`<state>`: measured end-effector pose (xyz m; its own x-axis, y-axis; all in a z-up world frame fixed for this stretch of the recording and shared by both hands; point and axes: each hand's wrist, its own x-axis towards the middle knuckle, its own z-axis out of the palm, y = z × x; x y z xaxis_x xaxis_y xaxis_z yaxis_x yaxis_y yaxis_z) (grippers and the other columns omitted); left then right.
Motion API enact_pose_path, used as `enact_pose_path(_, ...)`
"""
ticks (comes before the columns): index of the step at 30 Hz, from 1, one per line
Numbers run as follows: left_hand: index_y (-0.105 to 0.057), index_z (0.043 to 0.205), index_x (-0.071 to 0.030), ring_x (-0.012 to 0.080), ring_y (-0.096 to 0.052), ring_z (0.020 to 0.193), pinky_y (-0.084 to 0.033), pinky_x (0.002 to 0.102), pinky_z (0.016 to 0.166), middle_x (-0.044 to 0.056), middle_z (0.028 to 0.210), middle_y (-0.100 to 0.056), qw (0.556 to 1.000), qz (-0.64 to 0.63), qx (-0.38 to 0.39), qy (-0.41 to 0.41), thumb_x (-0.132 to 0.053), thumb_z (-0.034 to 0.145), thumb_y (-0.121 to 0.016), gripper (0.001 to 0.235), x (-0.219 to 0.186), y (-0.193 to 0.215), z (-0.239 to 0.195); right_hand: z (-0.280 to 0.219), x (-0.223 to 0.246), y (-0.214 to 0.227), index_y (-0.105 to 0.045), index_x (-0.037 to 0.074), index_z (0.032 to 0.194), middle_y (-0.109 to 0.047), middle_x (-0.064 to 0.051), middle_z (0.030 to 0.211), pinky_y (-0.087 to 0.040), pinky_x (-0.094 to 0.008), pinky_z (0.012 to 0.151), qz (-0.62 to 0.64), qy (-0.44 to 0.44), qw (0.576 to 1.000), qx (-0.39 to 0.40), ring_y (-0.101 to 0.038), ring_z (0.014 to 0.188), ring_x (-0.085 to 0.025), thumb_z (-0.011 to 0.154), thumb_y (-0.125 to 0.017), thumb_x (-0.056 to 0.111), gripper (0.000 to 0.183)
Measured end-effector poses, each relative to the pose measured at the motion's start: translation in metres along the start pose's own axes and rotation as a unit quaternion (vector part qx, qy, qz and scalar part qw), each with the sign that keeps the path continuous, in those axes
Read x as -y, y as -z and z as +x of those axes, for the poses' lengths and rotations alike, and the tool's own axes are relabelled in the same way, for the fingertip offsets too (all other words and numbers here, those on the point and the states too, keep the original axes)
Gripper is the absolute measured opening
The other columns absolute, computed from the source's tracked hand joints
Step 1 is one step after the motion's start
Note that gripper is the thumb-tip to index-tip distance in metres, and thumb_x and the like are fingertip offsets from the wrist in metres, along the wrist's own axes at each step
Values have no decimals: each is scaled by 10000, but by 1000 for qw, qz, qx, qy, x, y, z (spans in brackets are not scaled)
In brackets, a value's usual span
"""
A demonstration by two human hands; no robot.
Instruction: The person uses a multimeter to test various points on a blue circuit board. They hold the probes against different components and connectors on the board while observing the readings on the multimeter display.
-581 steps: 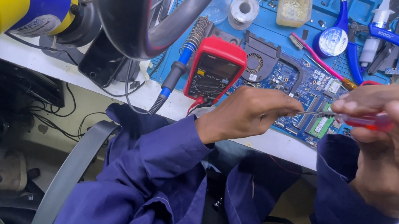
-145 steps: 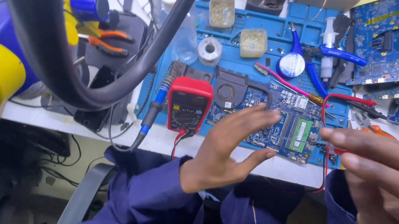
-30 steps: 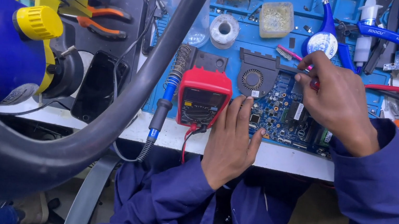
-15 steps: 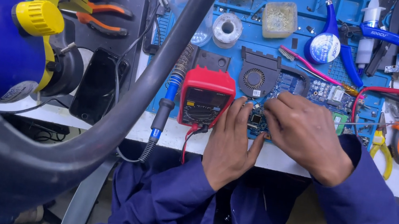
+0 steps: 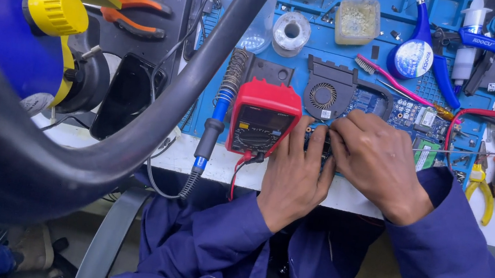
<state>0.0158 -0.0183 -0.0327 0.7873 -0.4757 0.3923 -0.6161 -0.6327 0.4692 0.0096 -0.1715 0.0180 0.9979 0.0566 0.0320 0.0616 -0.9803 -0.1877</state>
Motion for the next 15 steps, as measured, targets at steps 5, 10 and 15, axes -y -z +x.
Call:
enact_pose_path(5, -602, 1320, -52, 341, -598, 1121, -502, 448, 961, 196, 1267, -564, 1000, 9, 8, 7, -280, 917, -662, 467, -1, 2, 3, 1, -2, -4, -735, 128, 837, -595, 2, 697, -457, -293, 490, 11, -2, 1000, 0, -610, 632, -177, 960, -695, 195, 145)
enact_pose_path(10, -598, 1318, -71, 323, -595, 1088, -512, 415, 927, 191, 1265, -560, 1000, 6, 2, 2, -262, 899, -659, 464, 0, 3, 3, 0, -2, -8, -751, 120, 852, -593, -8, 687, -460, -299, 494, 9, -15, 1000, -4, -616, 649, -187, 941, -695, 180, 121)
enact_pose_path(15, -601, 1320, -83, 319, -596, 1088, -512, 412, 914, 185, 1270, -570, 1000, 10, 4, 9, -277, 909, -664, 458, 0, 4, 3, 5, -4, 0, -763, 121, 858, -628, -13, 706, -480, -291, 513, 28, -11, 999, 16, -624, 665, -180, 919, -709, 174, 97)
